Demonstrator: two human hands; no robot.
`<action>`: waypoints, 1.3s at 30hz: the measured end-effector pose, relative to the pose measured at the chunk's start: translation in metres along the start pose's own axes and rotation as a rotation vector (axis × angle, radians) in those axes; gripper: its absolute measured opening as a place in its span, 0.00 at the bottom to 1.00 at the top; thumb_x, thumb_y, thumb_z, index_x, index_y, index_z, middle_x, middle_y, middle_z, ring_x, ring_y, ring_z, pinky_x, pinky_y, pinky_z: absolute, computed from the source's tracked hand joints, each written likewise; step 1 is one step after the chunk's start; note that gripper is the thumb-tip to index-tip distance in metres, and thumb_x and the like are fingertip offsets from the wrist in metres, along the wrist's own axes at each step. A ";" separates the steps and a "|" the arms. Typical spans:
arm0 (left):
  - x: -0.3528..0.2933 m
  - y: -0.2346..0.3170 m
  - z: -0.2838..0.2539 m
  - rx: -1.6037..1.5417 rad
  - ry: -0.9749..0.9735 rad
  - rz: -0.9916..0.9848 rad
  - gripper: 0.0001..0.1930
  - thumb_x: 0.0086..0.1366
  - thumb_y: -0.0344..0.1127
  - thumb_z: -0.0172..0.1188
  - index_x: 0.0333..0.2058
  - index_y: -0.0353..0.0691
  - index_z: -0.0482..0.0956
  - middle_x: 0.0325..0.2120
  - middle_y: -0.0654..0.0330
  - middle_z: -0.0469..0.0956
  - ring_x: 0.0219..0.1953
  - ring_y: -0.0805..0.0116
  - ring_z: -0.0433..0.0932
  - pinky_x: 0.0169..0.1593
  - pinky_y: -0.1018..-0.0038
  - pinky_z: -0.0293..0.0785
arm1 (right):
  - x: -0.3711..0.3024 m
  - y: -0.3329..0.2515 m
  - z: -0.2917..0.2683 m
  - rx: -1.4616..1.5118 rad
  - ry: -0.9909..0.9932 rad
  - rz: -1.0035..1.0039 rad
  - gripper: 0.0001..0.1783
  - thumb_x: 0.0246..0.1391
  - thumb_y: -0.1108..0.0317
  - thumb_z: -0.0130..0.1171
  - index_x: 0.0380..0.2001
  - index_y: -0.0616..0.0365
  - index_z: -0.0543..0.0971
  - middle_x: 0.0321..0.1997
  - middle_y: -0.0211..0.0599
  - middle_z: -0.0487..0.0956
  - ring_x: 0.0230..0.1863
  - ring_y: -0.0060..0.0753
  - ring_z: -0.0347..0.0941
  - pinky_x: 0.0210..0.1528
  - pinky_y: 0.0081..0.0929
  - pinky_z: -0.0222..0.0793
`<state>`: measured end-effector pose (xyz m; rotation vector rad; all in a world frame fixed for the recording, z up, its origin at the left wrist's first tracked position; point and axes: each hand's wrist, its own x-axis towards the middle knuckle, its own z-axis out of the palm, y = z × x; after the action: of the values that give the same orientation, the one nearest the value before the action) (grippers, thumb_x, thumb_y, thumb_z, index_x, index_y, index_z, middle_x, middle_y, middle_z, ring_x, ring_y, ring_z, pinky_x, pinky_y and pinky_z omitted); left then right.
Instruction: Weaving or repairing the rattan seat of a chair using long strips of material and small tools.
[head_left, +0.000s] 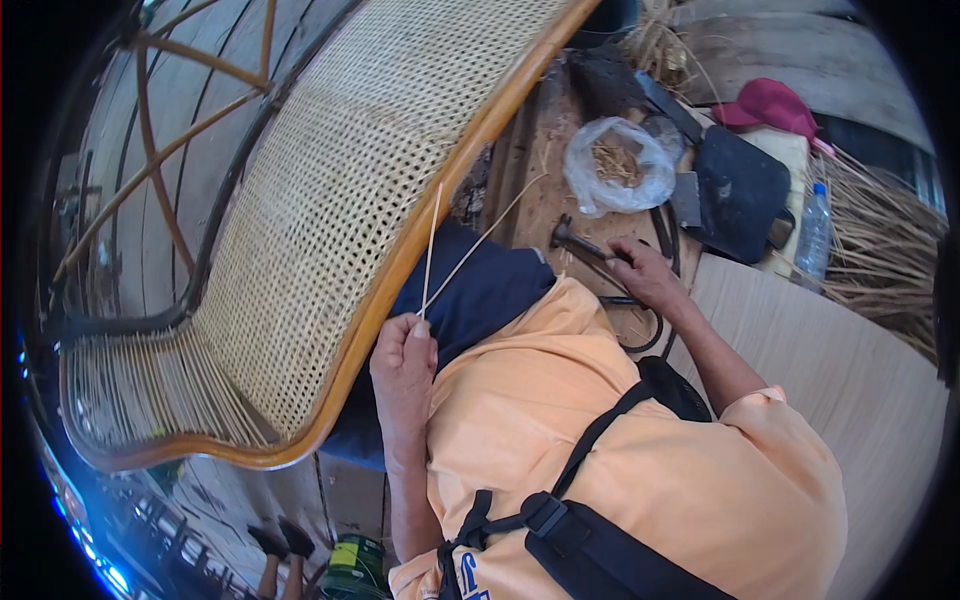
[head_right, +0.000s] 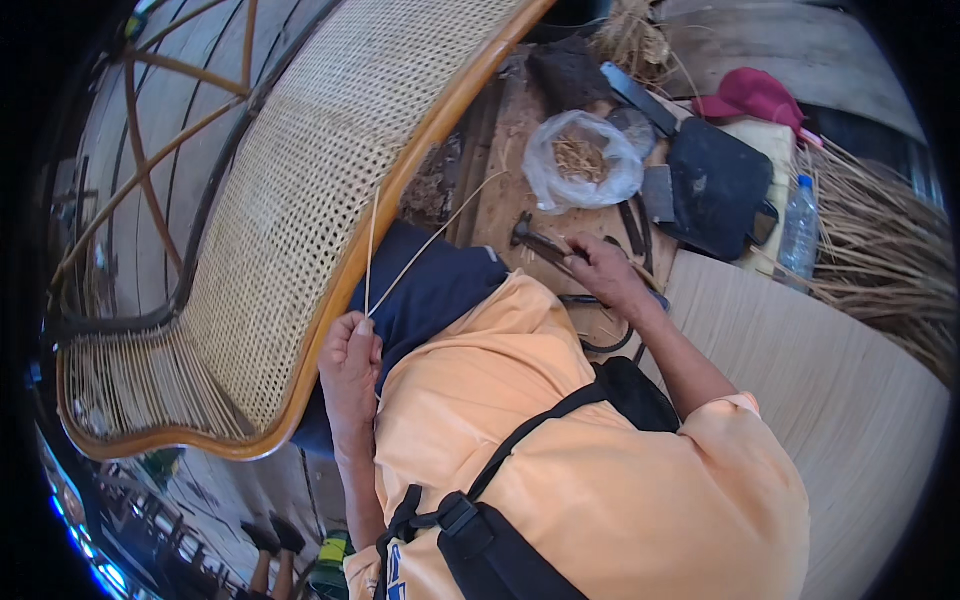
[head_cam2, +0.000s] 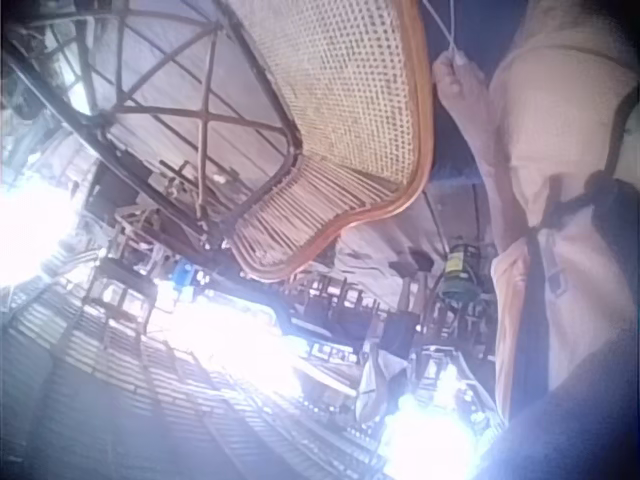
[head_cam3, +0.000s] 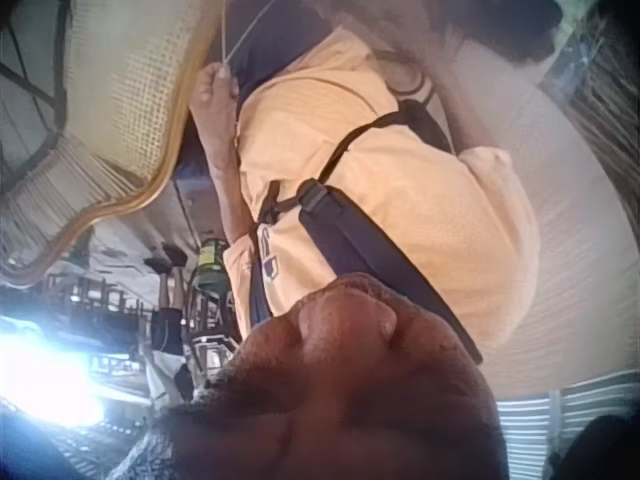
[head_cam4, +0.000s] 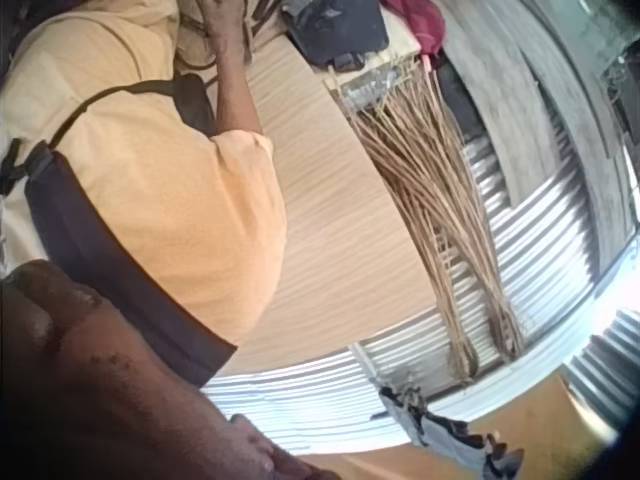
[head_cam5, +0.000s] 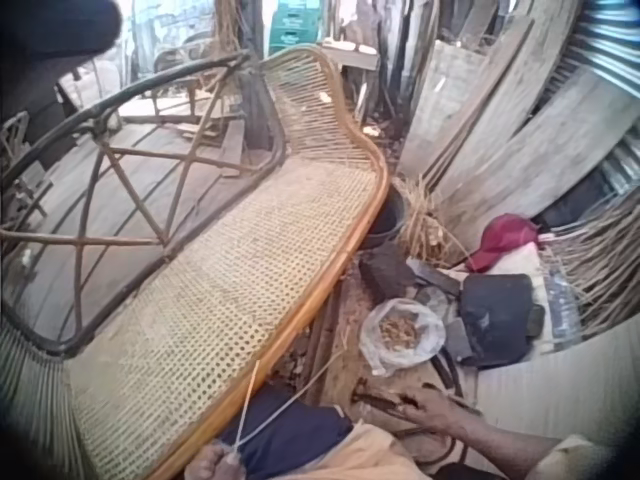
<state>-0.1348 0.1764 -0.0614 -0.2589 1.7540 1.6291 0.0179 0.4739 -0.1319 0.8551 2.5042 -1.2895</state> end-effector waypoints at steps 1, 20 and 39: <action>-0.003 -0.001 0.001 -0.014 0.013 -0.008 0.04 0.65 0.29 0.47 0.33 0.37 0.69 0.19 0.67 0.66 0.19 0.84 0.61 0.22 0.88 0.57 | -0.002 0.011 0.005 -0.003 0.020 0.010 0.14 0.51 0.69 0.53 0.42 0.60 0.71 0.32 0.37 0.73 0.35 0.32 0.71 0.40 0.29 0.65; 0.003 0.003 0.010 0.131 -0.042 0.071 0.06 0.66 0.33 0.49 0.32 0.38 0.69 0.17 0.68 0.68 0.16 0.86 0.58 0.19 0.90 0.53 | -0.036 0.055 -0.006 -0.274 0.385 -0.137 0.11 0.51 0.69 0.52 0.39 0.57 0.74 0.37 0.45 0.76 0.38 0.47 0.73 0.41 0.37 0.68; 0.011 0.000 0.019 0.218 -0.129 -0.032 0.07 0.65 0.36 0.50 0.31 0.40 0.70 0.18 0.69 0.68 0.18 0.86 0.60 0.22 0.90 0.55 | -0.065 0.035 0.069 0.005 0.042 0.274 0.19 0.50 0.61 0.51 0.45 0.53 0.70 0.41 0.49 0.74 0.45 0.52 0.70 0.44 0.40 0.66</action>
<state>-0.1357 0.1979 -0.0676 -0.0778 1.8000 1.3865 0.0845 0.4086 -0.1702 1.1894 2.3120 -1.1977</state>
